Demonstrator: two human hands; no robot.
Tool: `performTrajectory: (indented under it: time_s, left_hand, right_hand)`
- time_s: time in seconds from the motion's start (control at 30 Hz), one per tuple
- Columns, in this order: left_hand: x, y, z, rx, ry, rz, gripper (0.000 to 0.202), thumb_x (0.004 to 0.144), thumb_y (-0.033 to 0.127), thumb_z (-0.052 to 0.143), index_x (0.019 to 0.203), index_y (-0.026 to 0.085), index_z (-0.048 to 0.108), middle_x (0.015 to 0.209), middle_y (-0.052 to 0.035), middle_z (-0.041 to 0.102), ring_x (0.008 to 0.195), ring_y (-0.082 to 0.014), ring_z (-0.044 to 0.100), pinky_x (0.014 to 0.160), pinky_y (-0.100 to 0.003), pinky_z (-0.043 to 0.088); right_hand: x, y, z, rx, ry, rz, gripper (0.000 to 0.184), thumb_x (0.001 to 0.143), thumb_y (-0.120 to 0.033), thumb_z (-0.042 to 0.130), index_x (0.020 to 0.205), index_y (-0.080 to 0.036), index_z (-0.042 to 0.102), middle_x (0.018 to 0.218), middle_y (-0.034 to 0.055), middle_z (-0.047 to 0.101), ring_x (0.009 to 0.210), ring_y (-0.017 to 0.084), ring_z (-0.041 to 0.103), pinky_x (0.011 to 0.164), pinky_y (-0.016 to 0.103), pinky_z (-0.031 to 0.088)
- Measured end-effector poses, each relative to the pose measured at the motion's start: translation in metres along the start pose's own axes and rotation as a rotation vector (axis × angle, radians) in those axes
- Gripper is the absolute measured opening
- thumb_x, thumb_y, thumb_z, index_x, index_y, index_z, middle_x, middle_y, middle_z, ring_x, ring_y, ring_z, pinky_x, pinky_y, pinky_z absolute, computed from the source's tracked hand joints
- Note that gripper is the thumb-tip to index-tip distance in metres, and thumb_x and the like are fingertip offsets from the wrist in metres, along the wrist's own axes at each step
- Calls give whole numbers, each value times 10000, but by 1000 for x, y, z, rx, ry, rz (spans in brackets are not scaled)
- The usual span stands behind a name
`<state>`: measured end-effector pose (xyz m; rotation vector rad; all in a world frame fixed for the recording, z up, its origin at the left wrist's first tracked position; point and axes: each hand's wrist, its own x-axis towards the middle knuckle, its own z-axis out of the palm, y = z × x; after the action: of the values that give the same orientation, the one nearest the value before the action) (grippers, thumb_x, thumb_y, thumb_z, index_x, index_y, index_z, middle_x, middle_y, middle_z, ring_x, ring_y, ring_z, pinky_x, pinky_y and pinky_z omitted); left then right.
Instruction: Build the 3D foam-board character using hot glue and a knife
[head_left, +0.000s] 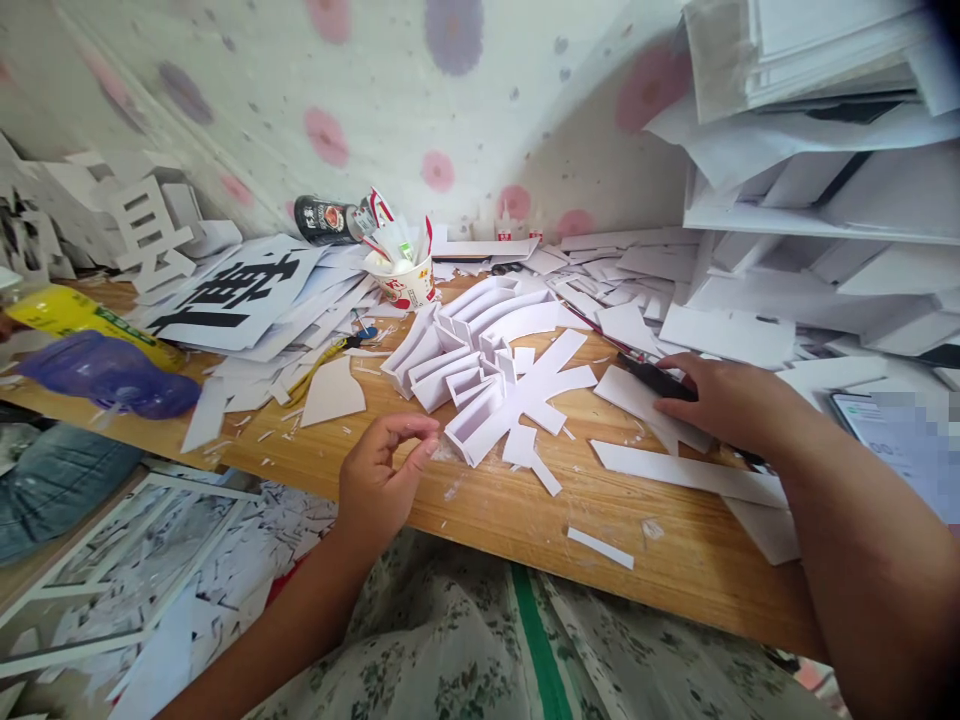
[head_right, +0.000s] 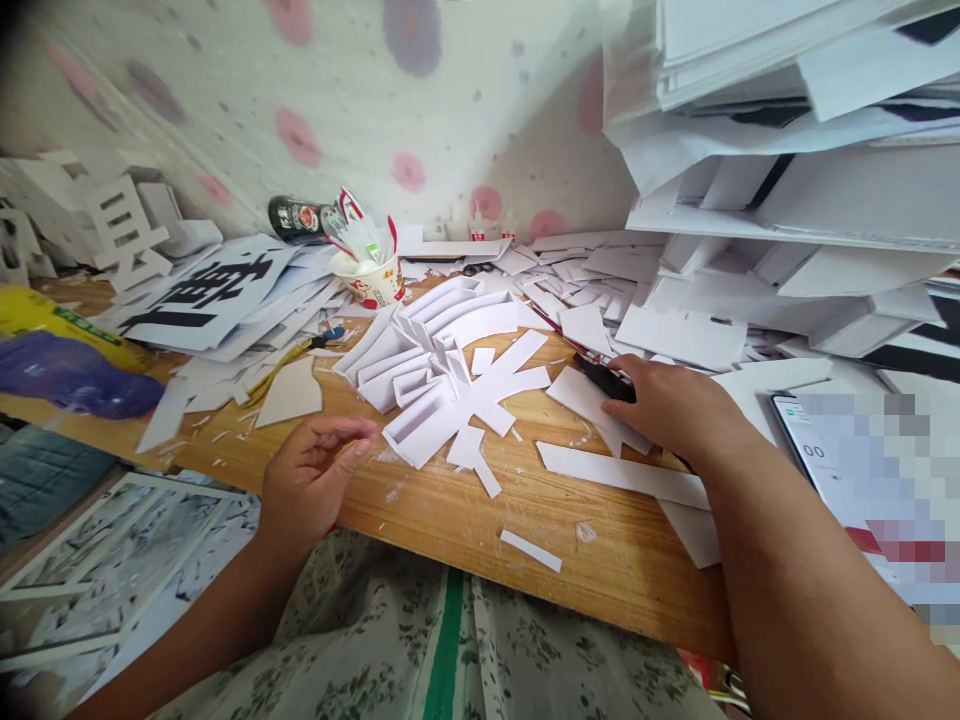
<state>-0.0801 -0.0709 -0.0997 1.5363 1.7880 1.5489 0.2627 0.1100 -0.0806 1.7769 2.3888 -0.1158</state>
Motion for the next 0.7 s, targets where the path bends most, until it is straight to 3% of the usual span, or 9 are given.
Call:
performTrajectory:
  time_s: [0.13,0.37,0.53,0.7]
  left_hand:
    - [2,7,-4,15,106,20,86,842,292,658,798,219,662,817,29,678,796,-123,637,774,-219,492]
    - [6,-3,-2,216,-101,75,137,871,295,610,956,240,703,995,24,696,940,-121,631,877,-214,464]
    - [11,-6,5,214,-86,178,42,839,211,641,830,210,682,890,27,674,848,-92,623,808,-183,463]
    - [13,-2,6,222,-109,210,85,860,192,604,782,194,638,832,27,644,810,-88,602,769,-189,443]
  right_hand:
    - [0,0,0,10,8,3,551,834,-497,509,1330,-258,488,1099,69,707,945,301,656,782,400,472]
    - [0,1,-1,6,3,-8,549,838,-496,502,1327,-247,490,1122,76,702,963,305,656,799,405,477]
    - [-1,-1,-3,5,-20,7,555,844,-498,496,1341,-251,484,1109,79,703,959,303,656,803,404,477]
    - [-2,-3,-5,-1,-35,5,565,849,-486,490,1363,-253,470,1102,83,702,957,304,654,808,400,473]
